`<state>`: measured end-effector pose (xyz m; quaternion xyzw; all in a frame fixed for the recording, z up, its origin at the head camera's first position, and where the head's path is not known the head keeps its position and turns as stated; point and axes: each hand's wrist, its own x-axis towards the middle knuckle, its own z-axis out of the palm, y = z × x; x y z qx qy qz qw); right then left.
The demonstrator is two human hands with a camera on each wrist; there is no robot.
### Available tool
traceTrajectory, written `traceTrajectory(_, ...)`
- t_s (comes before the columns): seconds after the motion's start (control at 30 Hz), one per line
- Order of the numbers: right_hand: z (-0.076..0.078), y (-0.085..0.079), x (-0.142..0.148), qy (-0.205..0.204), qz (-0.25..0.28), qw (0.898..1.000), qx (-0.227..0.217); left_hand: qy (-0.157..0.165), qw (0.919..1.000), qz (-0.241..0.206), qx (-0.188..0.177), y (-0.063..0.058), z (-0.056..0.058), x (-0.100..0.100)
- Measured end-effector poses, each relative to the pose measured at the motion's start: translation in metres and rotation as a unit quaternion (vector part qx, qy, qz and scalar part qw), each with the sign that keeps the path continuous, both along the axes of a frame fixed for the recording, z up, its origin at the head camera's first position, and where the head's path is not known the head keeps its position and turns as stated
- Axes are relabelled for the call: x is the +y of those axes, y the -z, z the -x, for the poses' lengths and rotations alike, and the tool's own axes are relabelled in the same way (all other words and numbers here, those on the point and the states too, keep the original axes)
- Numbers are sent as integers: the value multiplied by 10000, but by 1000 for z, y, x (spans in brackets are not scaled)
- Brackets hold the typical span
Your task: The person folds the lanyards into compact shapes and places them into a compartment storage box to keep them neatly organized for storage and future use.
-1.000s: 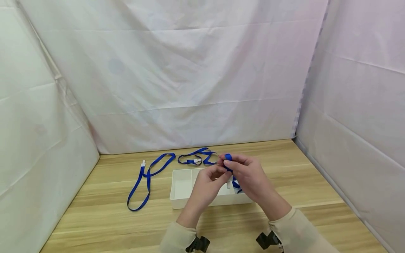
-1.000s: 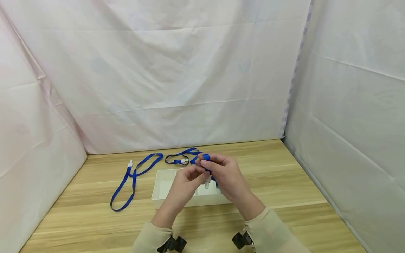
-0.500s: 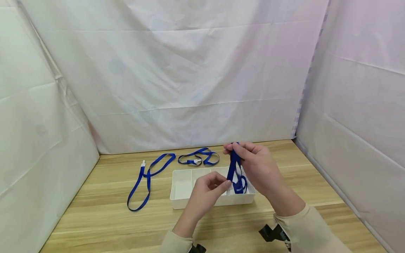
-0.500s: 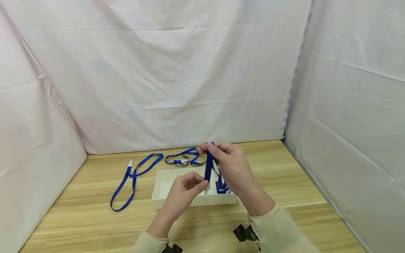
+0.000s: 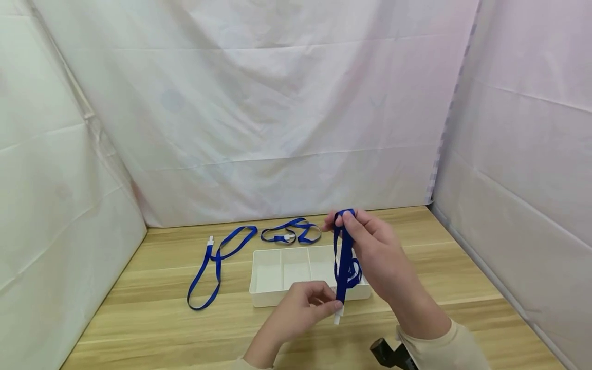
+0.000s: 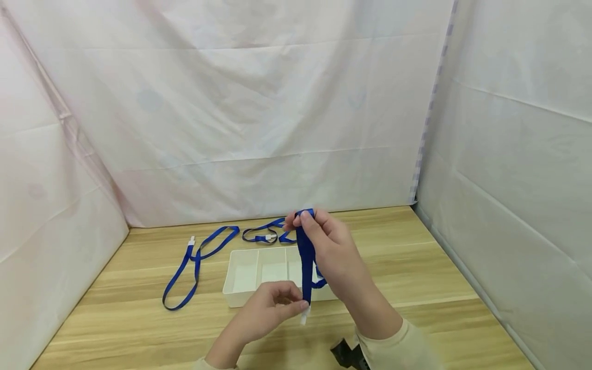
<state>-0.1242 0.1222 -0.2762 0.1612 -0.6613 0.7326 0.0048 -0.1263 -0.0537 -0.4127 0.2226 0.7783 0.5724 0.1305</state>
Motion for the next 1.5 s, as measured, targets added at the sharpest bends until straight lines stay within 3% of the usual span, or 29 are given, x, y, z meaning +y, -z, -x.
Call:
traceTrajectory(0.13,-5,8,-1,-206,-59,9997,112,495,9979,404,-64,5,-2,-7)
traceTrajectory(0.23,-9,13,-4,-291,-124,9995,2,643,9964,530,147,-1,-4,-14)
traceTrajectory(0.3,-12,17,-7,-220,-302,9992,-157,366,9976,394,446,-12,-5,-20)
traceTrajectory(0.37,-16,20,-9,-51,-550,9981,-282,-232,9960,16,865,-27,-7,-27)
traceTrajectory(0.43,-19,23,-10,36,-916,9952,-330,-762,9837,-498,1550,-42,-7,-32)
traceTrajectory(0.5,-23,26,-9,-48,-1255,9916,-323,-962,9668,-924,2180,-55,-7,-35)
traceTrajectory(0.6,-27,30,-7,-543,-1518,9867,-192,-444,9500,-1136,2876,-66,-6,-39)
traceTrajectory(0.7,-29,31,-5,-955,-1651,9816,-101,284,9510,-999,2911,-69,-6,-42)
traceTrajectory(0.8,-28,29,-3,-1146,-1737,9779,-222,657,9540,-915,2777,-66,-5,-44)
traceTrajectory(1.03,-29,30,1,-1435,-1900,9676,-841,703,9536,-1304,2622,-63,-1,-47)
traceTrajectory(1.17,-28,34,2,-1681,-1943,9615,-971,674,9518,-1458,2611,-63,1,-50)
traceTrajectory(1.33,-26,38,4,-1796,-1725,9656,-755,754,9529,-1532,2506,-64,2,-53)
traceTrajectory(1.5,-23,40,4,-1740,-1607,9680,-829,694,9582,-1565,2291,-65,1,-56)
